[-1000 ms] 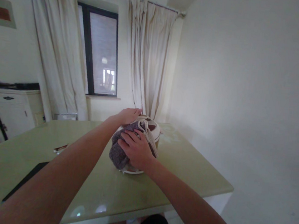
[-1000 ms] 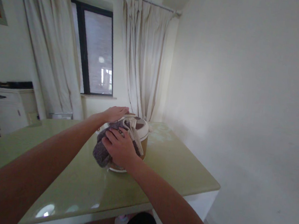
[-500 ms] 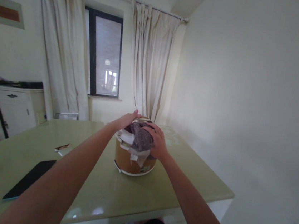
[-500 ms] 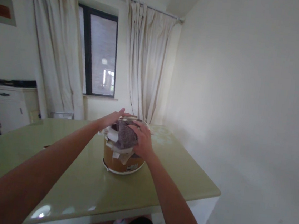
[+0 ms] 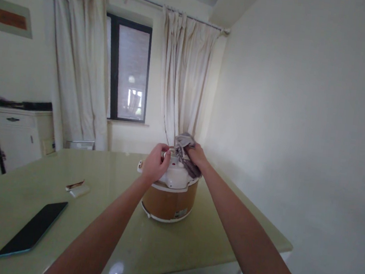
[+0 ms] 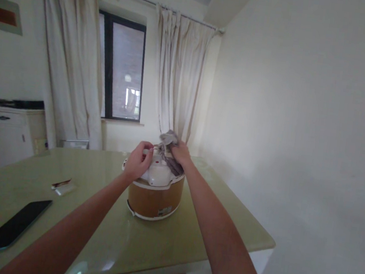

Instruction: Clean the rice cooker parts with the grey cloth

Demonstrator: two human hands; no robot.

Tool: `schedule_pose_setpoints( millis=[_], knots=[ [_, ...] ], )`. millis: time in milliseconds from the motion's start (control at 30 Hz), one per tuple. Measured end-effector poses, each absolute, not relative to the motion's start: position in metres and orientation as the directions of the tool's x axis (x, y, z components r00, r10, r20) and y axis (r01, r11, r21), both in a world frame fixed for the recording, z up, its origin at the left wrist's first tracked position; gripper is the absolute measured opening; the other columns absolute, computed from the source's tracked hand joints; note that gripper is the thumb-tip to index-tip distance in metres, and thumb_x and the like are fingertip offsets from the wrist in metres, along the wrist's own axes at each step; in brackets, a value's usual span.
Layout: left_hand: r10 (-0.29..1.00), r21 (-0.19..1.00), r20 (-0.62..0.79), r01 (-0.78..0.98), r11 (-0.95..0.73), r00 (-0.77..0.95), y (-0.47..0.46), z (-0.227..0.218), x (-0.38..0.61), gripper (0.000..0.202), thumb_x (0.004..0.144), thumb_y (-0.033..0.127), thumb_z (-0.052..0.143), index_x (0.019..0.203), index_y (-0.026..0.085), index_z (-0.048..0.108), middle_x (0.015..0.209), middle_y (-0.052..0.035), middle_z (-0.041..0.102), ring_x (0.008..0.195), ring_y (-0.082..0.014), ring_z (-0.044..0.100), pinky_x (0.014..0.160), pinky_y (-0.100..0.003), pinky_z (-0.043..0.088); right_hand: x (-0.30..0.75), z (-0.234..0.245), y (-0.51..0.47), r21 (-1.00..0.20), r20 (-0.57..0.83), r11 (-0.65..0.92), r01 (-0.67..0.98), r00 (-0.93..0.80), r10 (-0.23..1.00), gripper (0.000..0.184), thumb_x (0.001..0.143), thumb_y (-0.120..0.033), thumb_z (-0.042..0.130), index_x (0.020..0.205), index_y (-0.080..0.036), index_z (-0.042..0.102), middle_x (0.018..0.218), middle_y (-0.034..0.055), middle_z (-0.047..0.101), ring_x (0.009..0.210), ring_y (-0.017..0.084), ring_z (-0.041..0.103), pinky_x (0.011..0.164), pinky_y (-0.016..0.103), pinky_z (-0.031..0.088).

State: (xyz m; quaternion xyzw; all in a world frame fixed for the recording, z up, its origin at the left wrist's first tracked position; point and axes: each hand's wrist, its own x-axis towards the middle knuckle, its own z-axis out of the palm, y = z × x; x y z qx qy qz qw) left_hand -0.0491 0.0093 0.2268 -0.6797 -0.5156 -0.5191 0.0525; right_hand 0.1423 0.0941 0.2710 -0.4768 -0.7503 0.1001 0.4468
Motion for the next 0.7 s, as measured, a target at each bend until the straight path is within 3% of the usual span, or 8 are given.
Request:
schedule_pose_setpoints(
  millis=[100,167,300,400,467,600,700],
  knots=[
    [0.706,0.509,0.692,0.794,-0.332,-0.148,0.01,0.229,-0.053,0.017,0.102,0.034,0.042,0.107,0.025,0.055,0.095,-0.0079,0.073,0.09,-0.0245,0.071,0.083,-0.037,0.054,0.117,0.288,0.091,-0.255,0.509,0.655,0.712,-0.477,0.716,0.051,0.087,-0.038,0.071,0.137,-0.029,0.069,0.135,0.0076,0.071,0.12,0.031,0.067,0.102,0.041,0.051],
    [0.718,0.538,0.67,0.789,-0.295,-0.189,0.012,0.232,-0.058,0.023,0.105,0.037,0.035,0.097,0.026,0.054,0.09,-0.0075,0.073,0.087,-0.0244,0.07,0.082,-0.037,0.052,0.112,0.295,0.091,-0.185,0.472,0.697,0.693,-0.559,0.681,0.05,0.085,-0.039,0.075,0.134,-0.029,0.071,0.134,0.0065,0.072,0.119,0.03,0.067,0.102,0.038,0.051],
    [0.74,0.585,0.637,0.762,-0.279,-0.219,0.015,0.239,-0.065,0.044,0.106,0.044,0.024,0.079,0.027,0.053,0.082,-0.0073,0.072,0.083,-0.0229,0.067,0.08,-0.036,0.051,0.117,0.298,0.098,-0.309,0.43,0.669,0.676,-0.528,0.732,0.037,0.096,-0.043,0.065,0.126,-0.023,0.075,0.124,0.0053,0.077,0.116,0.025,0.069,0.097,0.031,0.051],
    [0.75,0.631,0.625,0.706,-0.322,-0.217,0.016,0.24,-0.066,0.043,0.104,0.046,0.03,0.077,0.025,0.057,0.078,-0.0056,0.07,0.08,-0.0211,0.065,0.076,-0.033,0.05,0.109,0.301,0.102,-0.378,0.37,0.463,0.802,-0.327,0.869,0.045,0.102,-0.051,0.052,0.128,-0.022,0.075,0.127,0.0107,0.076,0.117,0.029,0.07,0.094,0.034,0.053],
    [0.747,0.652,0.627,0.674,-0.347,-0.222,0.016,0.24,-0.067,0.044,0.102,0.046,0.031,0.075,0.024,0.057,0.074,-0.004,0.068,0.076,-0.0197,0.063,0.072,-0.031,0.048,0.096,0.305,0.1,-0.347,0.357,0.344,0.873,-0.217,0.908,0.052,0.099,-0.056,0.054,0.13,-0.019,0.074,0.129,0.0158,0.075,0.118,0.032,0.071,0.095,0.038,0.053],
    [0.706,0.644,0.668,0.659,-0.389,-0.236,0.018,0.239,-0.068,0.045,0.098,0.047,0.033,0.064,0.023,0.05,0.064,-0.0012,0.059,0.068,-0.0179,0.056,0.064,-0.03,0.039,0.075,0.31,0.096,-0.21,0.386,0.465,0.86,-0.365,0.847,0.052,0.093,-0.06,0.059,0.128,-0.024,0.075,0.132,0.0137,0.074,0.123,0.032,0.068,0.1,0.04,0.052],
    [0.696,0.64,0.684,0.639,-0.427,-0.219,0.02,0.237,-0.069,0.043,0.096,0.047,0.035,0.063,0.023,0.048,0.061,0.0001,0.055,0.065,-0.017,0.052,0.062,-0.029,0.034,0.078,0.311,0.103,-0.257,0.346,0.519,0.815,-0.424,0.837,0.05,0.095,-0.06,0.057,0.129,-0.029,0.075,0.134,0.0088,0.074,0.124,0.03,0.069,0.097,0.036,0.053]
  ],
)
